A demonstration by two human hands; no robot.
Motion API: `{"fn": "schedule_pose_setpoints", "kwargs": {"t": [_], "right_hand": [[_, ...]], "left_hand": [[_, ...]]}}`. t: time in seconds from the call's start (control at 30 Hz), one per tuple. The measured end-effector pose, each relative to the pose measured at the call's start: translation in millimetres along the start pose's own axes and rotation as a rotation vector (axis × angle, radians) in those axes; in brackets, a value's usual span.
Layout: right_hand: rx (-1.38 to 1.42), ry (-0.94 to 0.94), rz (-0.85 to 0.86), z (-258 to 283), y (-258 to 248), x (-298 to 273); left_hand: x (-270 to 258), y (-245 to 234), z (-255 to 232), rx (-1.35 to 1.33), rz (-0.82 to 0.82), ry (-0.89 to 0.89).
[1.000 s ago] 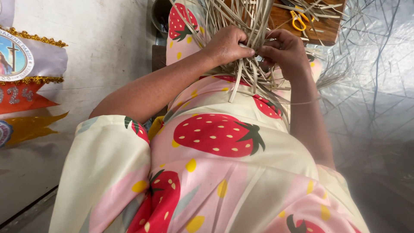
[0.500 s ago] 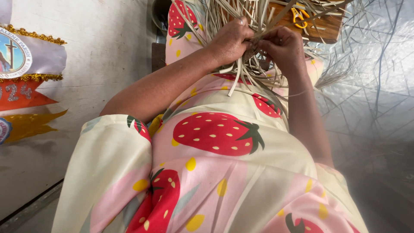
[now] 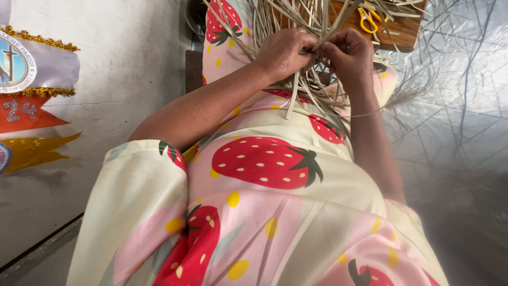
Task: Weaving dried plant fibers into a structured pattern
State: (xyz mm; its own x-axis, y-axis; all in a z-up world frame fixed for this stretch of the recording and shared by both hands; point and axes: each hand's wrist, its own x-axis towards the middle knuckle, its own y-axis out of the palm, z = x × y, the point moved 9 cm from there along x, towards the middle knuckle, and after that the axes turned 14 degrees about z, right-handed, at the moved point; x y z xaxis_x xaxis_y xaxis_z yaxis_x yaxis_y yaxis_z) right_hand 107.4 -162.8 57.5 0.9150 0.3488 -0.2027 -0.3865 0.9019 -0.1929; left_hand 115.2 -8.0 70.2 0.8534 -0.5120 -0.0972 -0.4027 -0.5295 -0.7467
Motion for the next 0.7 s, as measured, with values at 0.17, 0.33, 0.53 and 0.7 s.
{"fn": "schedule_pose_setpoints", "kwargs": {"t": [0.17,0.33,0.53,0.7], "right_hand": [[0.161,-0.178,0.077,15.1,10.4,-6.6],[0.247,-0.206,-0.041,4.1,2.9,-13.5],[-0.183,-0.305,0.010,23.1,1.8,-21.4],[-0.392,-0.418,0.022,48.2,4.5,-23.8]], "left_hand": [[12.9,14.6,9.8,0.090,-0.044,0.208],[21.5,22.4,32.2,0.166,0.066,0.092],[6.3,4.8,22.9,-0.035,-0.011,0.161],[-2.6,1.2,19.2,-0.174,-0.075,0.157]]}}
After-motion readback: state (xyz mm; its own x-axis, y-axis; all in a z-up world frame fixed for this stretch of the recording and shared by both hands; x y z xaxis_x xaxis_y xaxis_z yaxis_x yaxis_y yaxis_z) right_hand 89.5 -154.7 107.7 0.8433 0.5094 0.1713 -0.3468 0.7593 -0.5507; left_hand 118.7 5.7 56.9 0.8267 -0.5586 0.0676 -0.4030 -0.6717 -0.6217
